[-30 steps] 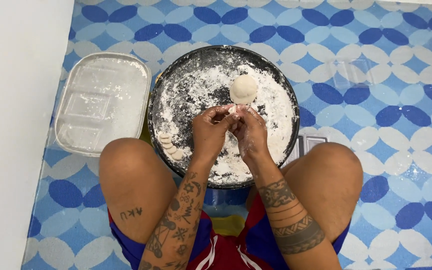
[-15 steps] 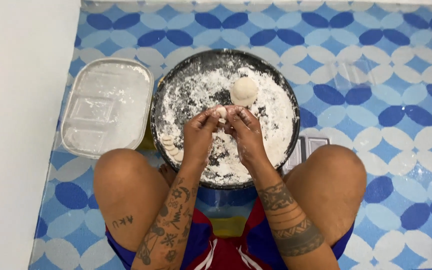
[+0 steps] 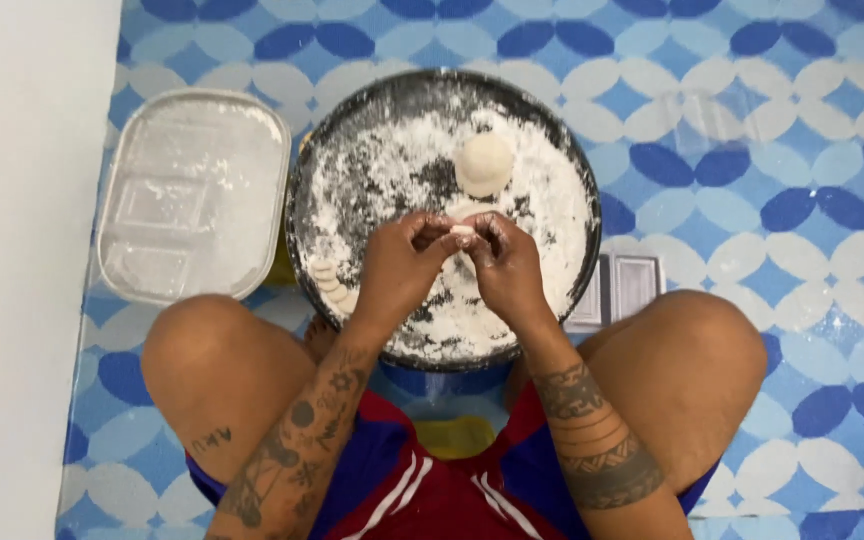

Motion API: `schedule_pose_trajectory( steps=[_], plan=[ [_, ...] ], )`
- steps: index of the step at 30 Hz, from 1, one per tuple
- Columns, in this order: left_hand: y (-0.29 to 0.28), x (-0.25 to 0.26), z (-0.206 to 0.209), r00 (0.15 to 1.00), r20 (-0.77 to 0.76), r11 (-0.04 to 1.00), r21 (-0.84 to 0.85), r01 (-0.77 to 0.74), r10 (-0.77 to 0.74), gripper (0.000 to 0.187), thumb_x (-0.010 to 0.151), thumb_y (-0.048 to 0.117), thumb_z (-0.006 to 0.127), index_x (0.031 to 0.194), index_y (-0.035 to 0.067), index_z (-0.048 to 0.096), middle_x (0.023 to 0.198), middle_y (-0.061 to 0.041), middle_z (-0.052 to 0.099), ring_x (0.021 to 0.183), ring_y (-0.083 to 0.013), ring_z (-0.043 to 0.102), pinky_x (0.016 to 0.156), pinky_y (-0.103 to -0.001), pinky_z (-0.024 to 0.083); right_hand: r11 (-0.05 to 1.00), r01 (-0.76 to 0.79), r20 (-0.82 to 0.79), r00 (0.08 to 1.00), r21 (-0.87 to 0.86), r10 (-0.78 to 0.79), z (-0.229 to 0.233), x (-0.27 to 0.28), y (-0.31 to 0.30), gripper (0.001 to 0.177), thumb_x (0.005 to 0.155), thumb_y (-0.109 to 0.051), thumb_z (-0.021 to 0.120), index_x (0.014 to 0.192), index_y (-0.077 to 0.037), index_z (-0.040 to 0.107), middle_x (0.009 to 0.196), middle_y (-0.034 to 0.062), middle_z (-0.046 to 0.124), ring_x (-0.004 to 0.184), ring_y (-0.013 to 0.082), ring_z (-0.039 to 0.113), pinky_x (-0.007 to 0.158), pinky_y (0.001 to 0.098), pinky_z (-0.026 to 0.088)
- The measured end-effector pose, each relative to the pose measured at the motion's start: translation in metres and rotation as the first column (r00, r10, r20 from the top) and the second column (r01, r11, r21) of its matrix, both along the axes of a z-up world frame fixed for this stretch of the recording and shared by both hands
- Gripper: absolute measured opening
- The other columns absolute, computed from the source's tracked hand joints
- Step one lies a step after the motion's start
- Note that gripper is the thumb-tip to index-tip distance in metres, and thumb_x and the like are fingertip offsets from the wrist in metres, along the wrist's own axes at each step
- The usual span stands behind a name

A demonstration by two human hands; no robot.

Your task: Rolling small pieces of dough into balls using hands on a floured surface

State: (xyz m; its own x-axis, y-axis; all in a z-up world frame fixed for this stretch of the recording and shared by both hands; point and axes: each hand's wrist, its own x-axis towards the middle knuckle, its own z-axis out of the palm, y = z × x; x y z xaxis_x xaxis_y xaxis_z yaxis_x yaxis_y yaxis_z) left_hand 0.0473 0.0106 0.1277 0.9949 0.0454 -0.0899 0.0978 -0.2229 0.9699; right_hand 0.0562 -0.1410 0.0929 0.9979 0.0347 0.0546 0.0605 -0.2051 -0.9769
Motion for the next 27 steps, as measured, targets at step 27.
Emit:
schedule_pose_trajectory(
  steps=[27],
  plan=[
    [-0.022,0.005,-0.081,0.96,-0.196,0.907,-0.334,-0.257,0.2,0.029,0.089,0.033,0.078,0.103,0.009,0.07,0.096,-0.005,0.064,0.091,-0.0151,0.061,0.078,-0.03,0.048,0.957,0.133,-0.291,0.955,0.258,-0.054,-0.052,0.007,0.011,0.027,0.087,0.001,0.077,0.112,0.004,0.067,0.087,0.0076,0.066,0.078,0.0125,0.066,0.07,0.0261,0.058]
  ],
)
